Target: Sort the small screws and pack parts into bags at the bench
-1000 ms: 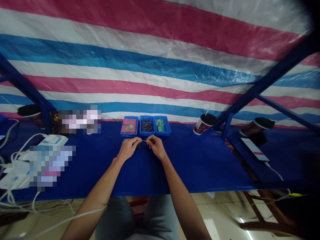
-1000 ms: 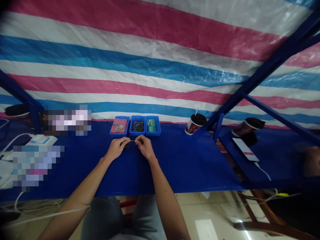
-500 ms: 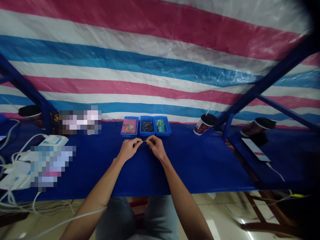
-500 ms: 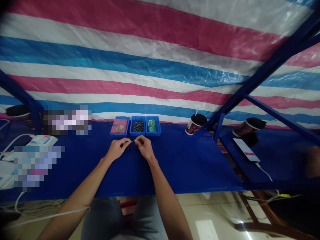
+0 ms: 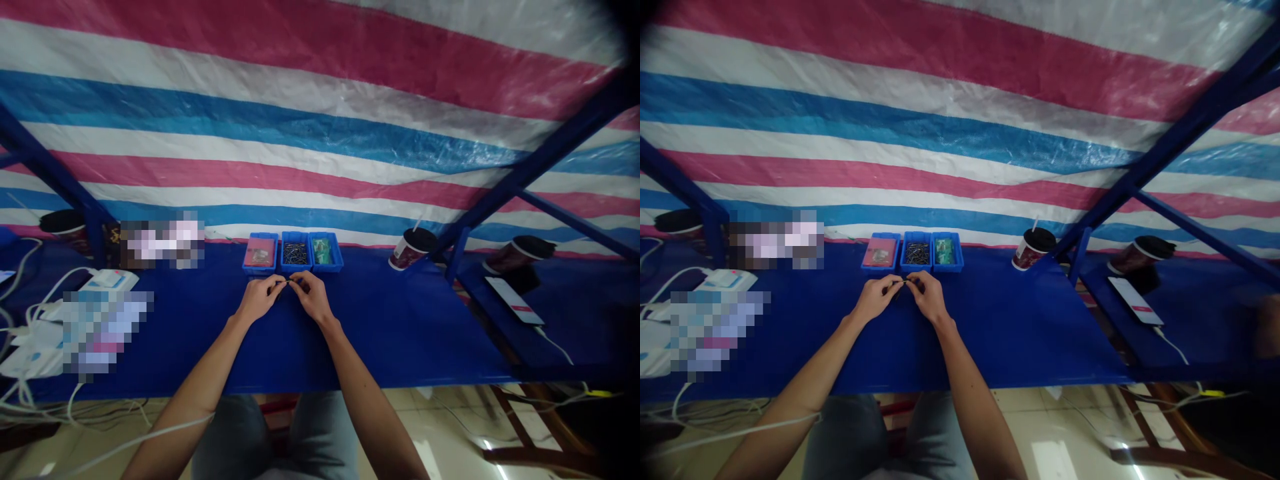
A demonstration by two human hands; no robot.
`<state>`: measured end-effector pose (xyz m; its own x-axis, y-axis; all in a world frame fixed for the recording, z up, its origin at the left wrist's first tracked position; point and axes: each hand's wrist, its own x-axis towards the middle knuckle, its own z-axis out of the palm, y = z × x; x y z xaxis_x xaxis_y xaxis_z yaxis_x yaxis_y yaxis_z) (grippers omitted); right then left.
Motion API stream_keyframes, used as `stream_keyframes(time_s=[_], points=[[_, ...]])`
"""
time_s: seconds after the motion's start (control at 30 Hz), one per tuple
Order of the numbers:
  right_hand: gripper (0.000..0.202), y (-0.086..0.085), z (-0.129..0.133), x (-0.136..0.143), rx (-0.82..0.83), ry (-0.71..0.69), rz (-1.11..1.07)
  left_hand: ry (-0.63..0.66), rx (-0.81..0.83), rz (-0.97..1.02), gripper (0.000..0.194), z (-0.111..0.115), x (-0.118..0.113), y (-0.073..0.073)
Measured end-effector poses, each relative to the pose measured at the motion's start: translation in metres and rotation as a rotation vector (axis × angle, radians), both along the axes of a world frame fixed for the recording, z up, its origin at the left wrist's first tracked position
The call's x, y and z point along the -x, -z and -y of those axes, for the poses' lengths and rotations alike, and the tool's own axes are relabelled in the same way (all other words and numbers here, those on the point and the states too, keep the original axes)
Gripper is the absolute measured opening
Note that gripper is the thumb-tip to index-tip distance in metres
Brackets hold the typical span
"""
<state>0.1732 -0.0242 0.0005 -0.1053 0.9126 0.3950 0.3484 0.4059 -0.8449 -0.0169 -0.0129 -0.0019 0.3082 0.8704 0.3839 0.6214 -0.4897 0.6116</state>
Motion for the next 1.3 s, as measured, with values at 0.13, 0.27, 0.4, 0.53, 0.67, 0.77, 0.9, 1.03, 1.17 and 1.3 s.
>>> stream_keyframes(time_s=[0.13, 0.27, 0.4, 0.53, 0.67, 0.77, 0.9, 1.03, 1.17, 1.3], points=[[0.016, -0.0029, 0.0012, 0.0011, -0.049, -0.012, 0.046, -0.001, -0.003, -0.006, 0.026, -0.0001, 0.0006, -0.0003], [0.016, -0.0020, 0.0008, 0.0007, -0.058, -0.005, 0.074, -0.005, -0.004, -0.010, 0.026, 0.0000, 0.0006, 0.0002], [0.015, 0.0012, 0.0002, 0.0003, -0.060, 0.003, 0.094, -0.012, -0.012, -0.015, 0.026, 0.0008, 0.0002, -0.0009], [0.015, 0.0026, 0.0001, 0.0005, -0.053, 0.001, 0.106, -0.016, -0.011, -0.006, 0.026, 0.0012, 0.0003, -0.0023], [0.015, 0.0023, 0.0002, 0.0011, -0.045, 0.002, 0.102, -0.018, -0.018, 0.009, 0.028, 0.0012, 0.0003, -0.0026], [0.014, 0.0019, 0.0003, 0.0013, -0.036, 0.001, 0.096, -0.021, -0.022, 0.011, 0.028, 0.0009, 0.0006, -0.0016], [0.014, 0.0017, 0.0007, 0.0016, -0.037, 0.005, 0.093, -0.028, -0.020, 0.020, 0.028, -0.0002, 0.0016, 0.0013], [0.015, 0.0021, 0.0008, 0.0022, -0.032, 0.005, 0.087, -0.022, -0.013, 0.027, 0.029, -0.0010, 0.0022, 0.0024], [0.017, 0.0012, 0.0012, 0.0026, -0.032, 0.010, 0.098, -0.018, -0.004, 0.033, 0.031, -0.0008, 0.0022, 0.0010], [0.015, -0.0011, 0.0018, 0.0026, -0.044, -0.012, 0.108, -0.018, 0.004, 0.033, 0.030, -0.0003, 0.0019, -0.0003]])
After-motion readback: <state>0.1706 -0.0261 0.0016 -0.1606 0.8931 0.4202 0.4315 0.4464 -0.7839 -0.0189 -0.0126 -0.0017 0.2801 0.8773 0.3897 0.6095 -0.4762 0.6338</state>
